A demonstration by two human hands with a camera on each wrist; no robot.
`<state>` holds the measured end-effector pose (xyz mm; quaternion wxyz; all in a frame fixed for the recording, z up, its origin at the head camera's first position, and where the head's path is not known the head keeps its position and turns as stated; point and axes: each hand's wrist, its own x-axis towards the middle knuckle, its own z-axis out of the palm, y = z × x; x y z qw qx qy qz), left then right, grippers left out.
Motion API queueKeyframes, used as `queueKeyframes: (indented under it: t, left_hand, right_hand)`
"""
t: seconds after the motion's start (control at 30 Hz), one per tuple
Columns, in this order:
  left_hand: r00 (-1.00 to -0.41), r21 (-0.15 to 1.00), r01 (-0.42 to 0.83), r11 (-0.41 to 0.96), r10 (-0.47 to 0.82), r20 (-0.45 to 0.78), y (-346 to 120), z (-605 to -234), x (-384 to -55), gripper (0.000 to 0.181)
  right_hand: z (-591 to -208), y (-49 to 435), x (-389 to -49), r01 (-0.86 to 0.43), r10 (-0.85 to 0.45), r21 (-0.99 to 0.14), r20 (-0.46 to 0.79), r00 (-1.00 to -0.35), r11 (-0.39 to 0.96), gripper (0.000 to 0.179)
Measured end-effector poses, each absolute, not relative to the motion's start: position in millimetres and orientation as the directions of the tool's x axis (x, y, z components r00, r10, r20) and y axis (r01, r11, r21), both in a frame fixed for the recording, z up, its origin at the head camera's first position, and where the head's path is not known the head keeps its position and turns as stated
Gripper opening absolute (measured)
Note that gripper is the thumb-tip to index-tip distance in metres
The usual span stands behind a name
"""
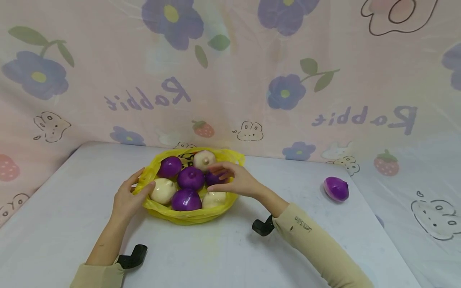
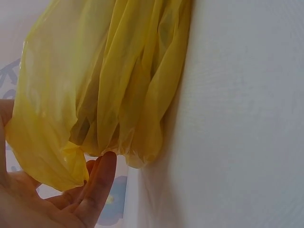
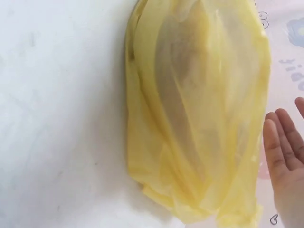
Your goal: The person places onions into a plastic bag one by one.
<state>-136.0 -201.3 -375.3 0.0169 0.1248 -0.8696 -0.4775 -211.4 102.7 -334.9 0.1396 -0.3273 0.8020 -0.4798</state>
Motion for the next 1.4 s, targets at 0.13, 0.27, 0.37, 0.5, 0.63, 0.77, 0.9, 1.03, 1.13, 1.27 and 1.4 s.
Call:
queueKeyframes:
  t: [0.13, 0.27, 0.37, 0.5, 0.63, 0.77, 0.9, 1.03, 1.13, 1.27, 1.4]
  left_hand:
    - [-0.969, 0.836, -0.2, 0.511, -0.232, -0.091, -201.2, -375.7, -135.9, 0.07]
    - [-0.969, 0.836, -0.198, 0.511, -0.232, -0.087, -201.0, -376.5, -136.1, 0.07]
    - [-0.969, 0.836, -0.197, 0.513, -0.232, -0.086, -201.1, -376.7, -136.0, 0.07]
    - [-0.97, 0.834, -0.198, 0.515, -0.227, -0.09, -201.1, -376.4, -136.3, 0.07]
    - [-0.969, 0.834, -0.201, 0.514, -0.227, -0.093, -200.5, -376.2, -136.9, 0.07]
    - [-0.968, 0.834, -0.204, 0.513, -0.231, -0.095, -199.9, -376.7, -137.0, 0.07]
    - [-0.967, 0.835, -0.208, 0.509, -0.234, -0.098, -199.9, -377.5, -137.3, 0.07]
    - [-0.966, 0.835, -0.217, 0.506, -0.236, -0.108, -200.2, -378.4, -137.2, 0.07]
    - [-0.966, 0.833, -0.218, 0.509, -0.236, -0.108, -200.4, -379.4, -137.7, 0.07]
    - [-0.967, 0.83, -0.212, 0.516, -0.235, -0.101, -200.3, -380.5, -138.8, 0.07]
    - [-0.965, 0.83, -0.212, 0.517, -0.243, -0.095, -199.3, -380.3, -139.5, 0.069]
  right_hand:
    - [-335.4, 110.0, -210.1, -0.384, -0.649, -0.877, 0.116, -0.752, 0.289, 0.056]
    - [-335.0, 119.5, -209.7, -0.386, -0.638, -0.884, 0.139, -0.757, 0.265, 0.055]
    - [-335.3, 127.4, -211.2, -0.385, -0.625, -0.886, 0.151, -0.766, 0.259, 0.054]
    - [-334.5, 136.4, -212.6, -0.385, -0.61, -0.885, 0.158, -0.776, 0.261, 0.054]
    - [-333.6, 143.4, -212.9, -0.388, -0.602, -0.878, 0.153, -0.784, 0.281, 0.055]
    - [-334.4, 150.3, -213.1, -0.387, -0.589, -0.868, 0.144, -0.795, 0.31, 0.056]
    - [-336.2, 159.3, -213.0, -0.379, -0.572, -0.87, 0.146, -0.807, 0.314, 0.056]
    - [-339.1, 170.0, -212.9, -0.367, -0.548, -0.874, 0.146, -0.823, 0.319, 0.055]
    - [-340.2, 178.1, -212.4, -0.357, -0.525, -0.87, 0.139, -0.84, 0.341, 0.052]
    - [-340.6, 188.2, -211.6, -0.341, -0.495, -0.865, 0.128, -0.859, 0.368, 0.053]
    - [-339.7, 196.2, -209.1, -0.33, -0.474, -0.863, 0.124, -0.872, 0.382, 0.051]
